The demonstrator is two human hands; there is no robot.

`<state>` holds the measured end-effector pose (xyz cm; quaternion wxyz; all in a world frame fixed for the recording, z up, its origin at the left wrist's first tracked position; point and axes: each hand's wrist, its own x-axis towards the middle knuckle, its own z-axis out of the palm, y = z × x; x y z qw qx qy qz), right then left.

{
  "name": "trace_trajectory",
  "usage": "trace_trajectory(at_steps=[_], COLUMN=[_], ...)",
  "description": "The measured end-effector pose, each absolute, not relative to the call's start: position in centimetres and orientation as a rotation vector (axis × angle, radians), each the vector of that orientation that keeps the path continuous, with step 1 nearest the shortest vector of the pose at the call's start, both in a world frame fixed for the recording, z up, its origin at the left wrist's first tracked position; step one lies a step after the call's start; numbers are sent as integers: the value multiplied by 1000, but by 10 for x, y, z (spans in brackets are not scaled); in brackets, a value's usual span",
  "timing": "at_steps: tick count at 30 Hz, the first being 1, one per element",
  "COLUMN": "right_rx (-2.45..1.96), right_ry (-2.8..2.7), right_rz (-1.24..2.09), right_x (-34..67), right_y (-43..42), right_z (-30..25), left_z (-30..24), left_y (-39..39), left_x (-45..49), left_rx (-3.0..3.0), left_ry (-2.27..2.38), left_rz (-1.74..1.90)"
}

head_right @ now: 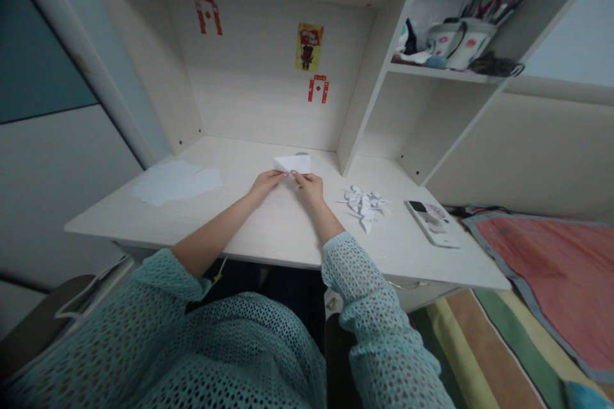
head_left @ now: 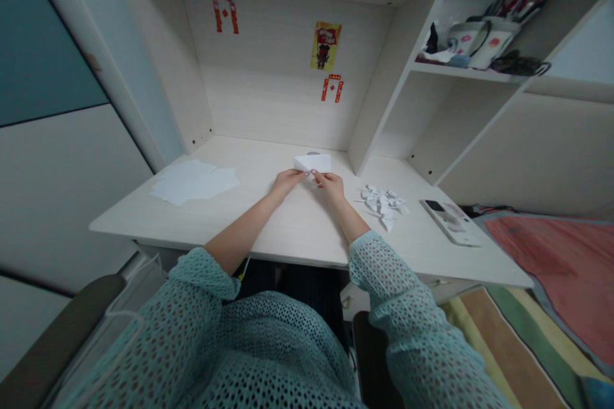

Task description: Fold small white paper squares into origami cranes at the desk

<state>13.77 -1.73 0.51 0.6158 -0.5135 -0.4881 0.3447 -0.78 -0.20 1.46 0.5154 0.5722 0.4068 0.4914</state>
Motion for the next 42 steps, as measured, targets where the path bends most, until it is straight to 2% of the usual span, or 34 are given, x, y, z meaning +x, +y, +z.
trace_trajectory(at_steps=[9,17,29,37,42], right_rx=[-1124,-1200,-1162,-1167,-1054], right_ry=[-1142,-1242,-1284,-1272,-1361], right_rz=[1033,778,666,756,936], right_x=[131,132,133,131,130], right_y=[-23,-21,-16,-19,-19], right_z=[10,8,2,6,8], left_z=[12,6,7,5,6], left_y=[-8,-3,-3,-2,2], left_x=[-6,-4,-3,-5,-9], left_rx=[1323,1337,1305,1253,1225], left_ry=[977,1012,1012,984,1010], left_rz=[1190,1210,1258,1335,1370])
